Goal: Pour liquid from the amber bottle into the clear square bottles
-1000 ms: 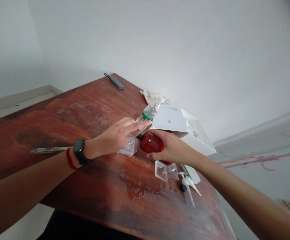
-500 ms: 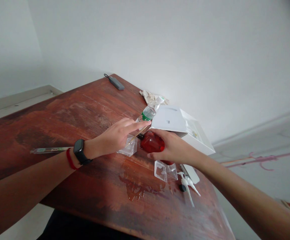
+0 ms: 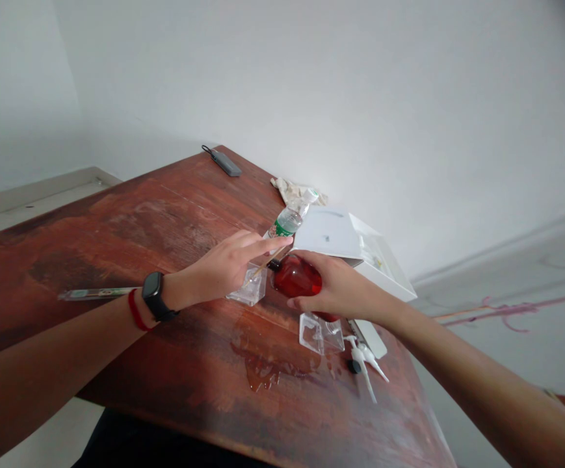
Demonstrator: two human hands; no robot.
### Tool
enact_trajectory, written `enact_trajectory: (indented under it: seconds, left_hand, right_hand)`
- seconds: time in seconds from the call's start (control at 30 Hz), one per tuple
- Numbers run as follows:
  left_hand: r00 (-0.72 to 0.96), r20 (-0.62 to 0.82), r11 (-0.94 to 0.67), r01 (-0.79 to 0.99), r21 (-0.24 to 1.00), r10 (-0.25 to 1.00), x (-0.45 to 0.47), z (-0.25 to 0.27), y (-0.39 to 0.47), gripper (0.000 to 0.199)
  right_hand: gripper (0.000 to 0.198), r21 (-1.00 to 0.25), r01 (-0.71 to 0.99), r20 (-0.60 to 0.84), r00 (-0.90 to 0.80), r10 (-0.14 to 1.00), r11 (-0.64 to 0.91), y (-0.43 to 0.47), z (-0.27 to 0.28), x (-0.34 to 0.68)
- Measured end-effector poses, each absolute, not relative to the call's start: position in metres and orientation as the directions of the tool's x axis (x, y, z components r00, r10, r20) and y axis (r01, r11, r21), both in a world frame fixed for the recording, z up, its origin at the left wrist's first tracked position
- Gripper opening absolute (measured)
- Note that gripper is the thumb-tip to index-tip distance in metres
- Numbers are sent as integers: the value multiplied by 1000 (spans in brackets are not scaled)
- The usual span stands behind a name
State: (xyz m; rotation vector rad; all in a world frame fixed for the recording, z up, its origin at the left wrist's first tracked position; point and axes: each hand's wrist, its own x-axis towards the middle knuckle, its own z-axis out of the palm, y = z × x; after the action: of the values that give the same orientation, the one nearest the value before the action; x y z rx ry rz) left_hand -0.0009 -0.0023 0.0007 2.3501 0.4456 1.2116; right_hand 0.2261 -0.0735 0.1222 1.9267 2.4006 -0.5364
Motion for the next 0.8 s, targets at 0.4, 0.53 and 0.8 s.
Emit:
enact_trajectory:
  seconds: [0.4,0.53,0.8]
  left_hand:
    - [578,667,-851,94,517,470,-2,4,-3,59]
    - [573,670,-851,97,517,472,-1,3,-3,59]
    - [571,689,-873,106,477,446,-1,0,0,56]
  right_hand:
    - [66,-257,952,-222,-229,948,169,-74,122,227]
    - [64,-246,953,-219,-232,948,177,-74,122,227]
    - [70,-299,937,-192,-243,951,179,-76,113,231]
